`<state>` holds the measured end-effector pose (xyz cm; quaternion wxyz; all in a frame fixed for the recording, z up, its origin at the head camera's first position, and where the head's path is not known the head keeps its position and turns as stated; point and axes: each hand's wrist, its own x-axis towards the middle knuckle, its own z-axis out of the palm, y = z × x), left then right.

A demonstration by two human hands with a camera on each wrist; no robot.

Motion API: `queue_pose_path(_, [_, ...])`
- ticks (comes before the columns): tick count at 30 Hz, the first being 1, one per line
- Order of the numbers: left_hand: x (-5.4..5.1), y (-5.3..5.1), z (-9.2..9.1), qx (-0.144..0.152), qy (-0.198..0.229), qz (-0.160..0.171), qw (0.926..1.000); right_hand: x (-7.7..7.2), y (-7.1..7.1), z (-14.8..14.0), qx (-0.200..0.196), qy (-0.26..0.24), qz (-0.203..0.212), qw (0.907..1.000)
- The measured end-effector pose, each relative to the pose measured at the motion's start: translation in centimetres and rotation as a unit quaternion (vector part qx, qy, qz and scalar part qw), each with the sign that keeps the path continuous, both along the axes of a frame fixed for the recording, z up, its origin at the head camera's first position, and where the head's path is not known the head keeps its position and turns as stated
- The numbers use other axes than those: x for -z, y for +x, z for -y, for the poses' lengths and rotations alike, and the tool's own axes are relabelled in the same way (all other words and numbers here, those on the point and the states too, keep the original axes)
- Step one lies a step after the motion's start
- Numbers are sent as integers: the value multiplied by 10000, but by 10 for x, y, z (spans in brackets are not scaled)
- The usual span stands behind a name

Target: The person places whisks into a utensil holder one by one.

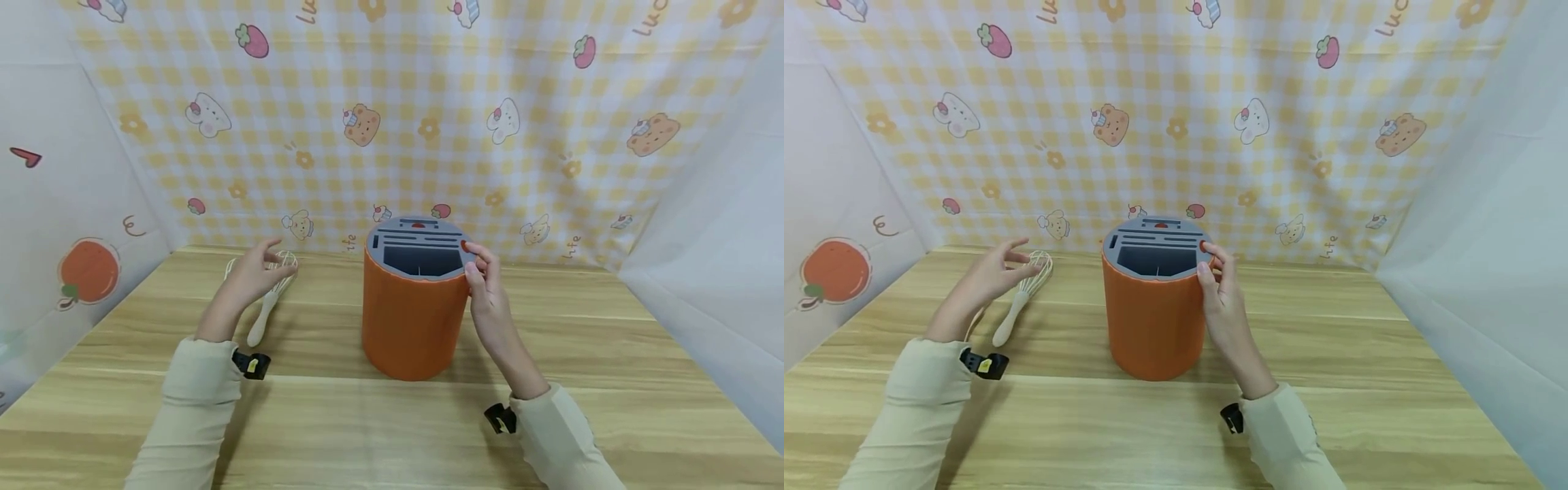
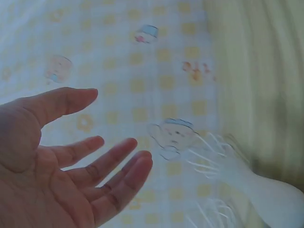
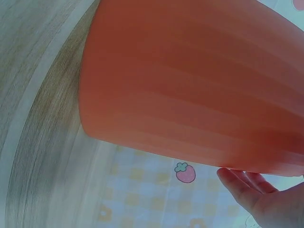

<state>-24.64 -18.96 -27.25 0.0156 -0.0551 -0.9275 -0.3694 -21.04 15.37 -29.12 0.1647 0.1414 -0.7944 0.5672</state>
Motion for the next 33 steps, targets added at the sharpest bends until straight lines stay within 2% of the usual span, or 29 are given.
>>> queue_pose_path(3, [11,-6,10,-143,-257,344,9990,0,0,0,-8,37,10,10000])
queue_pose_path(7, [23,-11,20,-157,-447,796,9957,0,0,1,-8,49,30,10000])
queue_pose_path(13, [35,-15,27,-112,-634,1210,9906,0,0,0,4,80,8,10000])
queue_pose_path(17, [41,-15,28,-120,-484,1496,9875,0,0,0,14,108,-41,9999])
queue_pose_path(21, [45,-15,29,-31,-421,1620,9859,1,0,-1,16,116,-52,9999])
queue_pose_path(26, [49,-17,31,10,-498,1605,9858,1,0,-1,-10,79,-37,10000])
queue_pose_path(33, [64,-29,41,144,-137,1545,9878,0,0,0,-27,63,-36,10000])
